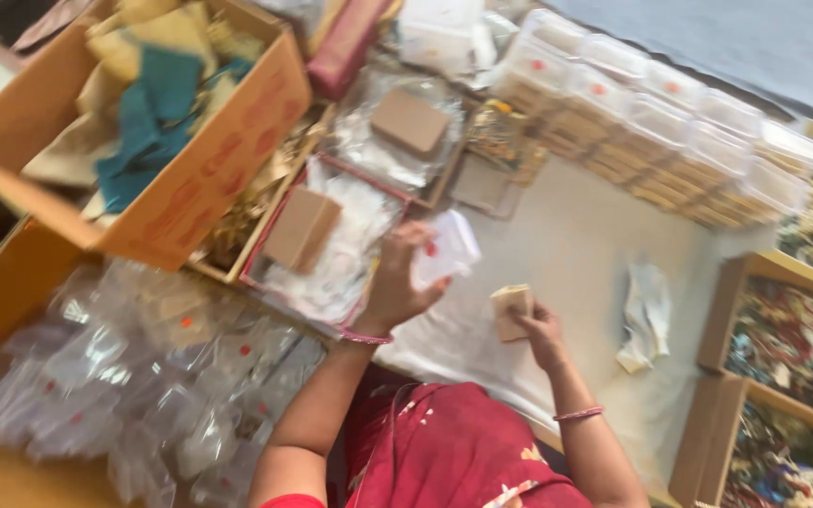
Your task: The person picks up jewelry items from boxes, wipes them with a white cloth, and places them into small plastic bags. They then put the bags into small cardboard boxes and finally into clear plastic containers, stacking them on the table.
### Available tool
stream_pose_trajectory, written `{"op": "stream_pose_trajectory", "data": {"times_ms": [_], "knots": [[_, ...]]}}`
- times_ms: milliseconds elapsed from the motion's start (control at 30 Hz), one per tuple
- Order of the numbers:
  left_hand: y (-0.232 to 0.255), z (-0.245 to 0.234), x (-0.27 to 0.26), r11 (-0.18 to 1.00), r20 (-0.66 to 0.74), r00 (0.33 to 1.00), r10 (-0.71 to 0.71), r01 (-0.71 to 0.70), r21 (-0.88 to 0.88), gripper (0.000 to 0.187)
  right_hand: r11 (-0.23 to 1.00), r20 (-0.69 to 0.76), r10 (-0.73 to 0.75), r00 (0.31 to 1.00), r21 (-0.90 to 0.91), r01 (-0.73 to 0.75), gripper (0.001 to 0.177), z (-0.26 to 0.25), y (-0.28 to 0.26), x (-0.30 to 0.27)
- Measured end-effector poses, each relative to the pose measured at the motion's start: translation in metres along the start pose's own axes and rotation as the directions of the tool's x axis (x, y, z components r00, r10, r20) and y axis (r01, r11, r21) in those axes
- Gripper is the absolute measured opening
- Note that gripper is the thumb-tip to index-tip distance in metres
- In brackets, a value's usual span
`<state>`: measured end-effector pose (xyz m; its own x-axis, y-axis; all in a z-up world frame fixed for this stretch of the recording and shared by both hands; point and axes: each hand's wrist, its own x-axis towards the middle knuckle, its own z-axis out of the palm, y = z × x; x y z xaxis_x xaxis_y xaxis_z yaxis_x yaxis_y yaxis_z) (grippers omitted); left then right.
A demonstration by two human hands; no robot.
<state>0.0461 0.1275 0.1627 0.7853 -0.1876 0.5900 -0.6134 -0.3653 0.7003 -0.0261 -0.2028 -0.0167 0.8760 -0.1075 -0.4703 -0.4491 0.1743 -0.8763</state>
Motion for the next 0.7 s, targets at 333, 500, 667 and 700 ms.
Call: {"op": "stream_pose_trajectory", "data": {"times_ms": [333,500,667,700], "knots": [[-0.047,0.148,-0.031,0.959,0.519,0.807,-0.281,0.219,0.179,0.064,0.092,0.417,-0.633,0.652,-0.796,0.599,0.027,0.025,-0.052,-0.085],[-0.052,0.147,-0.015,0.921,0.648,0.669,-0.365,0.362,0.146,0.061,-0.032,0.452,-0.627,0.634,-0.828,0.559,0.033,0.023,-0.044,-0.083],[-0.075,0.156,-0.025,0.814,0.686,0.574,-0.447,0.579,0.046,0.063,-0.088,0.472,-0.657,0.588,-0.822,0.562,0.033,0.026,-0.043,-0.077],[-0.077,0.156,-0.027,0.796,0.679,0.582,-0.447,0.606,0.005,0.064,-0.092,0.472,-0.652,0.593,-0.826,0.556,0.035,0.027,-0.042,-0.076]]}}
